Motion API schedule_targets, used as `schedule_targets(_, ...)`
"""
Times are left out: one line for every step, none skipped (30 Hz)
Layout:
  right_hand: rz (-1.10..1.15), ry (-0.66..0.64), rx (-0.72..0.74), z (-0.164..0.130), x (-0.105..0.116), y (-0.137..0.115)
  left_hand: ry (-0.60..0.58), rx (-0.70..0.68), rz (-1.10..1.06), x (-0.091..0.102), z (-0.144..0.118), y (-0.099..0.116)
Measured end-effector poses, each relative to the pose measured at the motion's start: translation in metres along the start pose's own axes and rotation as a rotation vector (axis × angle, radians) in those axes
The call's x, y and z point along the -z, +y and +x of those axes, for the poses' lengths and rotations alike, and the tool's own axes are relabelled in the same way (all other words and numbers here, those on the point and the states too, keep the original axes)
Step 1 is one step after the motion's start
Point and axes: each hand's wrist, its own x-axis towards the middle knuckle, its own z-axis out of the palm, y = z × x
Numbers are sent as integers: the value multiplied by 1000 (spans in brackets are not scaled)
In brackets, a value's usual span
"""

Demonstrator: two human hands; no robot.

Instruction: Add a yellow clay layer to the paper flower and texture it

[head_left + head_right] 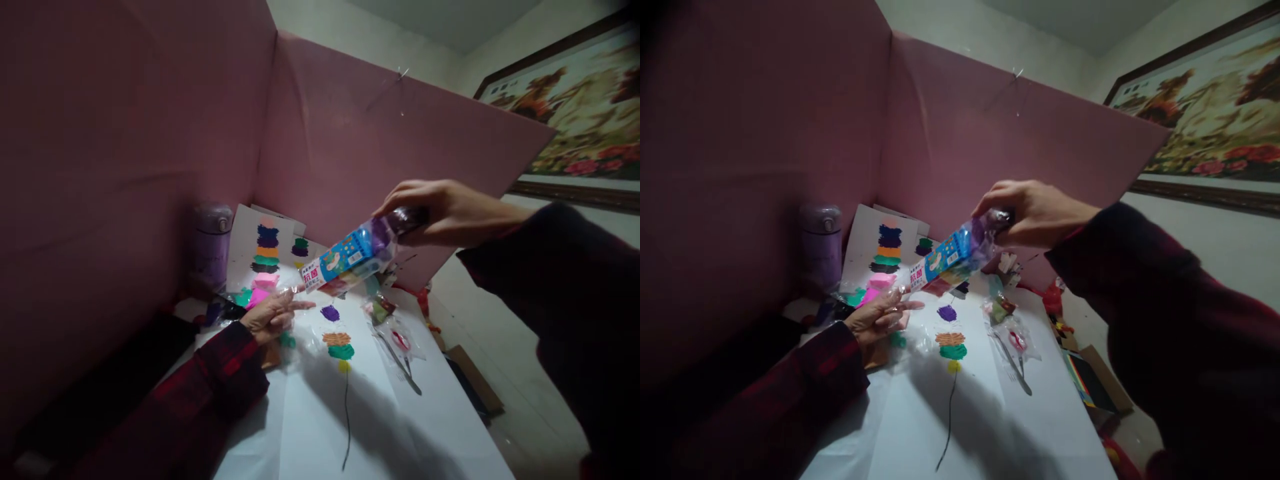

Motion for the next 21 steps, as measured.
schedule_targets(-19,-53,-8,4,2,-2,2,1,-3,0,0,1)
schedule_targets(4,-47,17,8,4,-4,3,4,-3,-1,0,2)
schedule_targets(21,-10,56,10,6,-6,4,6,-2,-2,-1,2)
schedule_targets(3,49,85,12,7,-8,4,8,-1,-3,-1,3)
schedule_targets(-19,32,59,14,9,-10,4,6,0,-4,-2,4)
schedule_targets(-47,-19,10,15,10,-11,6,3,0,-5,-3,5)
schedule_targets(-80,-48,-28,16,11,-12,8,-1,0,-6,-4,6)
schedule_targets(-87,-69,-45,16,11,-12,11,-5,0,-7,-5,7)
schedule_targets(-49,-56,-30,16,12,-11,15,-7,1,-7,-6,7)
schedule_targets(-38,-39,-13,15,12,-9,20,-9,2,-8,-6,8)
schedule_targets(-35,-21,-13,15,11,-7,25,-11,4,-8,-7,8)
schedule_targets(-47,-34,-45,14,10,-4,31,-13,7,-8,-7,8)
schedule_targets(-59,-47,-82,13,9,-1,36,-19,9,-8,-8,8)
schedule_targets(-52,-42,-116,11,7,2,41,-25,10,-9,-8,8)
schedule_targets(-27,-31,-150,9,5,6,43,-33,11,-9,-8,9)
schedule_targets(14,-8,-186,6,3,9,44,-39,12,-9,-8,9)
schedule_targets(67,19,-226,2,0,12,45,-44,13,-9,-8,9)
schedule_targets(117,65,-267,-2,-4,15,44,-49,14,-9,-8,10)
schedule_targets(164,105,-313,-8,-9,19,46,-55,16,-10,-8,11)
schedule_targets(224,134,-353,-15,-15,23,51,-67,18,-10,-8,13)
schedule_targets(281,157,-381,-22,-22,27,61,-84,20,-11,-8,15)
